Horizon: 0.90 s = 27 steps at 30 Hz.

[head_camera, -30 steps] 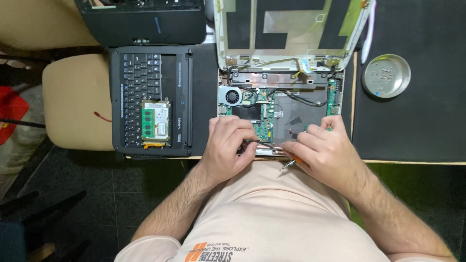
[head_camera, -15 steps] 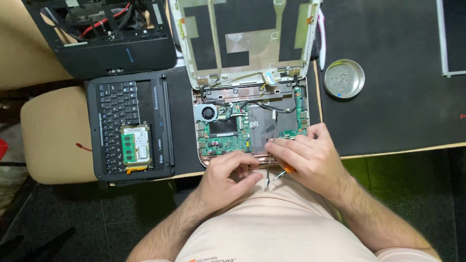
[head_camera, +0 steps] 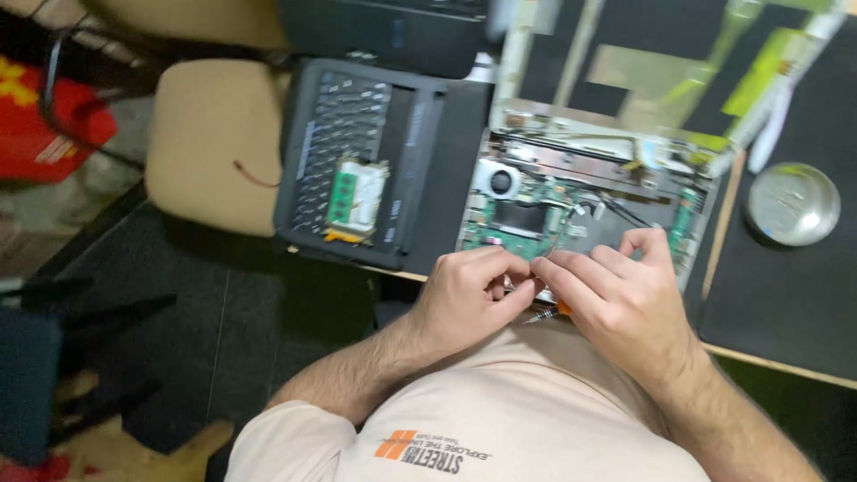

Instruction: Removing the LCD panel and disassembling internal components of a laptop using a screwdriver

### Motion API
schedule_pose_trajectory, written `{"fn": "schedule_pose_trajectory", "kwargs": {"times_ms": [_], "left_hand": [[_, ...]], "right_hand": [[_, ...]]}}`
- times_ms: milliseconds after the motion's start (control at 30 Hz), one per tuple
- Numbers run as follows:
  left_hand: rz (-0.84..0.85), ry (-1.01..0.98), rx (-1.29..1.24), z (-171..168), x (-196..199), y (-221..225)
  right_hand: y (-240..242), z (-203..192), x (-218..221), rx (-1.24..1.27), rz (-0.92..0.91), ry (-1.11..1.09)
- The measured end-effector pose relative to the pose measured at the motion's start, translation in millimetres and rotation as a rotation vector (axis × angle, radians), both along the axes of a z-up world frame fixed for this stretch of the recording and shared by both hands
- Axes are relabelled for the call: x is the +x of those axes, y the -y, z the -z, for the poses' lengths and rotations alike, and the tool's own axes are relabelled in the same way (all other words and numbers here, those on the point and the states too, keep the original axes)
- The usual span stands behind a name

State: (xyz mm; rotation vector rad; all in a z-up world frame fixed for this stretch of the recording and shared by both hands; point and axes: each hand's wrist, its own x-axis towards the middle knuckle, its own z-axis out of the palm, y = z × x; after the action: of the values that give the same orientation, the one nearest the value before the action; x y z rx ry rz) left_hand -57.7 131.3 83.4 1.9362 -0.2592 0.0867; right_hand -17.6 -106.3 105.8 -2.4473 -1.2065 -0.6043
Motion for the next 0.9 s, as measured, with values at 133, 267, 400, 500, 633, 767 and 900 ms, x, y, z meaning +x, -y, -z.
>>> {"fn": "schedule_pose_trajectory", "kwargs": {"times_ms": [133,267,400,500,633,767,900], "left_hand": [[-0.053,-0.116,-0.152,9,-6,-33],[-0.101,-0.145,-0.237,9,-18,-66],[-0.244,0.198,0.296,4,-20,-103],[-0.268,0.126,0.544,9,-15,-128],[-0.293,0.132,0.721,31,-4,-137],[-0.319,0.168,0.805,37,2,-137],[-0.324,0.147,0.832,41,2,-136]], "right_hand": [[-38,0,12,0.066,-0.094,-0.02],[-76,-12,20,0.17,-0.191,-0.082],[-75,-2,22,0.122,-0.275,-0.266],[-74,3,22,0.077,-0.279,-0.325],[-79,6,20,0.054,-0.32,-0.348],[-69,16,17,0.001,-0.35,-0.358],[-57,18,14,-0.005,-0.333,-0.378]]}}
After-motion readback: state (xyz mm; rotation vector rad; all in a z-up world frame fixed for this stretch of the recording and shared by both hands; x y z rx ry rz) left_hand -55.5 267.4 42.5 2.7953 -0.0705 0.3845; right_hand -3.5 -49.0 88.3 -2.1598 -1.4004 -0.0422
